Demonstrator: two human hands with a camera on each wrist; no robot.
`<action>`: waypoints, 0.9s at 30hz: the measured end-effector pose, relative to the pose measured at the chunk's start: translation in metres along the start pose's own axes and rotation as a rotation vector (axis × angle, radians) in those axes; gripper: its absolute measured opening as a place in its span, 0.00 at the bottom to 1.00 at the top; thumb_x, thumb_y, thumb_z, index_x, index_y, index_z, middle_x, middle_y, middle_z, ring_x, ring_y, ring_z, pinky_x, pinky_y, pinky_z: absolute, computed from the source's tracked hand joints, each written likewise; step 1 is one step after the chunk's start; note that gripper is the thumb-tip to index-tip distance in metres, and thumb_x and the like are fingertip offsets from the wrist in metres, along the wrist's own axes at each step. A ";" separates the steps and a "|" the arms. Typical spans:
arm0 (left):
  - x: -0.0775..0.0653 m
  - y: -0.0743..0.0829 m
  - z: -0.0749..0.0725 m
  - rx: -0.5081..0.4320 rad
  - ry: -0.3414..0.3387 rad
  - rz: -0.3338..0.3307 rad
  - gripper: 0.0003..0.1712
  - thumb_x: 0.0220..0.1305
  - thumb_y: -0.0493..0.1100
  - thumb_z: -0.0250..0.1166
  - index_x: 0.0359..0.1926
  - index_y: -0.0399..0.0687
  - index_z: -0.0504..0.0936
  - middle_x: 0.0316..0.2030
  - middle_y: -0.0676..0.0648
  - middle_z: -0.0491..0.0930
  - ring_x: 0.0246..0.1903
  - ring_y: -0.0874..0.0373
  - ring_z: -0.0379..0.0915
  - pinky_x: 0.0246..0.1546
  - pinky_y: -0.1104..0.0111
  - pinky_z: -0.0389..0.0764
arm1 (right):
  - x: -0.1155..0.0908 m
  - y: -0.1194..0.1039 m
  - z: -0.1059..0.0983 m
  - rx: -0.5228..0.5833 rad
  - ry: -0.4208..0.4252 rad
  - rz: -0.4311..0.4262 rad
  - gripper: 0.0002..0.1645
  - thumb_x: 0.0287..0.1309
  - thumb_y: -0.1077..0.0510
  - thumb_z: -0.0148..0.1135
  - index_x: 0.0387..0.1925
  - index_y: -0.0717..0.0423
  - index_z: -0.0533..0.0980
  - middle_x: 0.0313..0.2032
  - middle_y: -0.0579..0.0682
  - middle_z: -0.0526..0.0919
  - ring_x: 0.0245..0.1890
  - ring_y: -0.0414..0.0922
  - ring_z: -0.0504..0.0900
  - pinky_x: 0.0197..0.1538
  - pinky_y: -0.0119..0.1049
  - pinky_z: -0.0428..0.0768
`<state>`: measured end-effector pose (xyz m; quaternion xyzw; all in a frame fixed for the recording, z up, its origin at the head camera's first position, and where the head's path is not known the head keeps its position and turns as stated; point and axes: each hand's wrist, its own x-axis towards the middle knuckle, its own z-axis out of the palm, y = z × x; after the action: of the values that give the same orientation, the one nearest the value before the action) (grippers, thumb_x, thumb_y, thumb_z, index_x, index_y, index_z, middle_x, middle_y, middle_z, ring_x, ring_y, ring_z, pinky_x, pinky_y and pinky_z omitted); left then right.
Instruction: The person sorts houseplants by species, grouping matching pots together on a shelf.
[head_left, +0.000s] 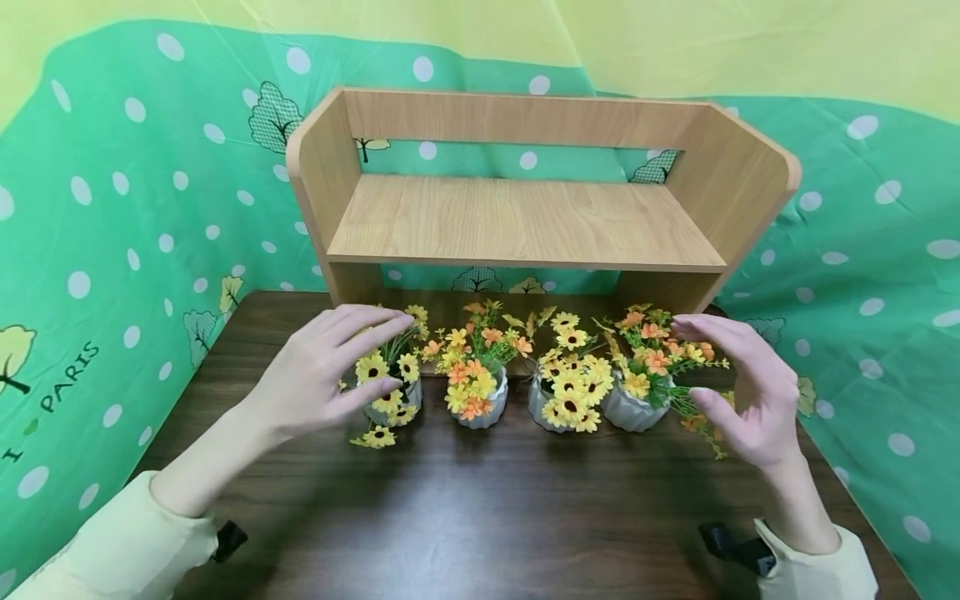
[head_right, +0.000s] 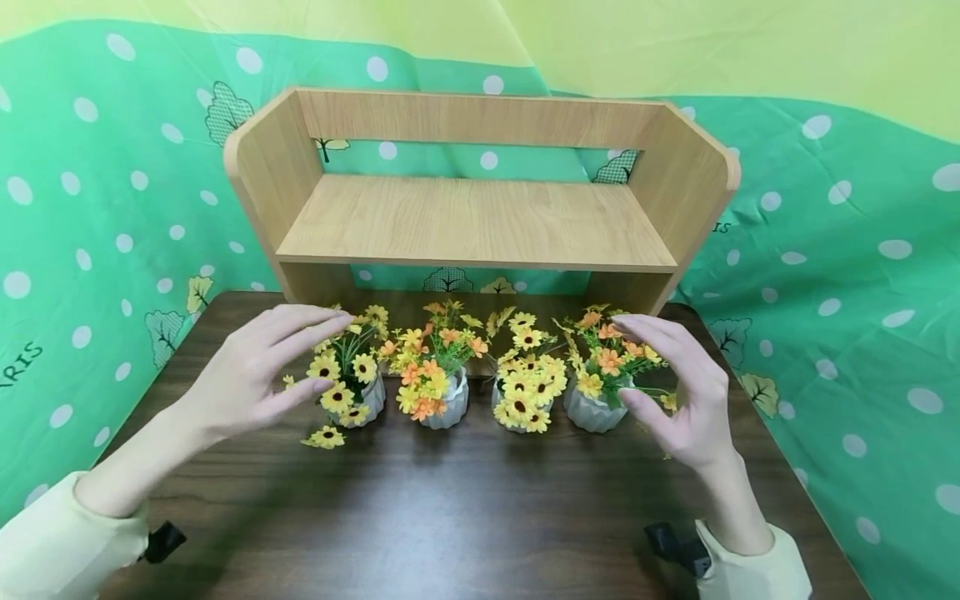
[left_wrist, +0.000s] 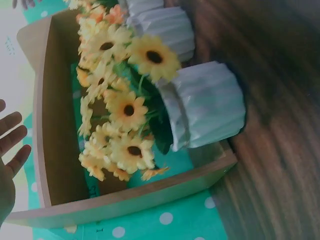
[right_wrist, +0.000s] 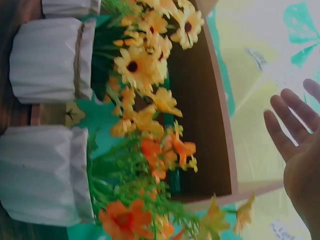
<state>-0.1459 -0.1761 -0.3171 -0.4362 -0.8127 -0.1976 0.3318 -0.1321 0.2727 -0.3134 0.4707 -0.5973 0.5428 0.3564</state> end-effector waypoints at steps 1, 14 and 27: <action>0.001 -0.002 -0.002 -0.007 0.011 -0.012 0.37 0.76 0.69 0.49 0.68 0.49 0.78 0.60 0.46 0.83 0.59 0.49 0.79 0.61 0.58 0.76 | 0.000 0.000 -0.003 -0.003 -0.005 0.018 0.31 0.59 0.62 0.71 0.54 0.86 0.73 0.54 0.71 0.83 0.57 0.52 0.84 0.62 0.33 0.81; 0.008 -0.023 -0.026 -0.051 0.121 -0.236 0.28 0.75 0.61 0.58 0.64 0.50 0.82 0.55 0.45 0.85 0.56 0.50 0.79 0.62 0.72 0.75 | -0.016 0.009 -0.038 0.014 0.017 0.145 0.27 0.59 0.72 0.63 0.57 0.86 0.71 0.57 0.68 0.82 0.60 0.52 0.82 0.67 0.33 0.78; 0.014 -0.044 -0.047 -0.073 0.123 -0.511 0.13 0.75 0.45 0.62 0.51 0.46 0.87 0.43 0.46 0.87 0.44 0.78 0.73 0.43 0.90 0.72 | -0.027 0.016 -0.063 -0.010 -0.022 0.254 0.28 0.61 0.77 0.57 0.62 0.86 0.67 0.60 0.65 0.81 0.62 0.49 0.82 0.69 0.31 0.76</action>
<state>-0.1712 -0.2206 -0.2756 -0.2158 -0.8672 -0.3301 0.3041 -0.1441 0.3390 -0.3340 0.3955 -0.6586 0.5755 0.2805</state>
